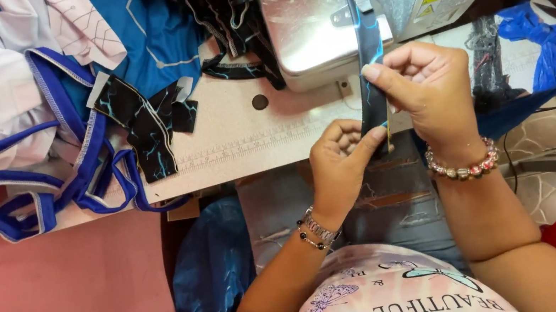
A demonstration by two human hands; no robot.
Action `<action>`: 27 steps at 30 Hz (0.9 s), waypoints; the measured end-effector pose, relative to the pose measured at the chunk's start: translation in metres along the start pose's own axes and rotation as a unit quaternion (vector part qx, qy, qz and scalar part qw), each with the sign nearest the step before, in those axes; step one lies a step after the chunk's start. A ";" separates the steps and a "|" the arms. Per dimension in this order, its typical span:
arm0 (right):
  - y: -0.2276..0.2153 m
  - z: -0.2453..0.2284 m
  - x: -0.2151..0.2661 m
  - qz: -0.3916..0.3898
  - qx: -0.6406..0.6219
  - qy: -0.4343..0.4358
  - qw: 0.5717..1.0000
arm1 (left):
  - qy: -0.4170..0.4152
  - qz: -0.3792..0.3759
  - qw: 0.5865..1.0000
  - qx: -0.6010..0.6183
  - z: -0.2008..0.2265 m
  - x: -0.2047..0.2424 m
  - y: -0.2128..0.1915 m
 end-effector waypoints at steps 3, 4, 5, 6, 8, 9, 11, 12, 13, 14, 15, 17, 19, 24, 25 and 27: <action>-0.007 0.003 0.003 -0.002 0.015 0.007 1.000 | -0.046 -0.028 0.997 0.058 0.005 0.009 -0.002; -0.009 0.006 0.004 -0.009 0.004 -0.001 1.000 | 0.018 -0.032 0.999 -0.001 0.010 0.010 -0.005; -0.011 0.009 0.004 -0.015 -0.008 -0.008 1.000 | 0.081 -0.036 0.994 -0.059 0.016 0.011 -0.008; -0.007 -0.004 0.013 -0.014 -0.008 -0.009 1.000 | 0.082 -0.037 0.994 -0.059 0.020 0.014 -0.007; 0.002 -0.030 0.031 -0.023 -0.048 0.045 0.998 | 0.045 -0.045 0.997 -0.043 0.026 0.019 -0.005; 0.001 -0.033 0.034 -0.022 -0.048 0.045 0.998 | 0.045 -0.045 0.997 -0.043 0.028 0.020 -0.003; 0.003 -0.036 0.039 -0.076 -0.060 0.083 0.992 | 0.034 -0.045 0.998 -0.035 0.030 0.022 -0.001; 0.001 -0.032 0.039 -0.076 -0.059 0.082 0.992 | 0.034 -0.045 0.998 -0.034 0.028 0.021 0.000; -0.001 -0.028 0.038 -0.077 -0.042 0.086 0.992 | 0.035 -0.052 0.997 -0.045 0.026 0.021 0.000; -0.003 -0.023 0.039 -0.077 -0.023 0.091 0.993 | 0.034 -0.060 0.996 -0.056 0.023 0.021 0.001; -0.003 -0.024 0.038 -0.078 -0.021 0.092 0.993 | 0.034 -0.059 0.996 -0.054 0.023 0.020 0.001; -0.001 -0.025 0.036 -0.057 -0.028 0.114 0.991 | 0.031 -0.105 0.993 -0.039 0.024 0.018 0.001; 0.002 -0.024 0.035 -0.050 -0.027 0.118 0.991 | 0.029 -0.111 0.993 -0.023 0.014 0.015 -0.003; 0.003 -0.010 0.030 -0.037 -0.016 0.117 0.992 | 0.032 -0.129 0.991 0.012 0.004 0.007 -0.001; 0.002 -0.007 0.029 -0.035 -0.011 0.112 0.993 | 0.035 -0.130 0.991 0.016 0.004 0.005 -0.001; 0.001 -0.006 0.027 -0.033 -0.005 0.107 0.994 | 0.036 -0.130 0.991 0.020 0.002 0.004 -0.001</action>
Point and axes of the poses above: each hand's wrist, its own x-axis away from the middle knuckle, its own y-axis out of the palm, z = x × y, the point moved 1 cm from there along -x, towards the middle knuckle, and after that the axes turned 6 degrees about z, right-handed, at the moved point
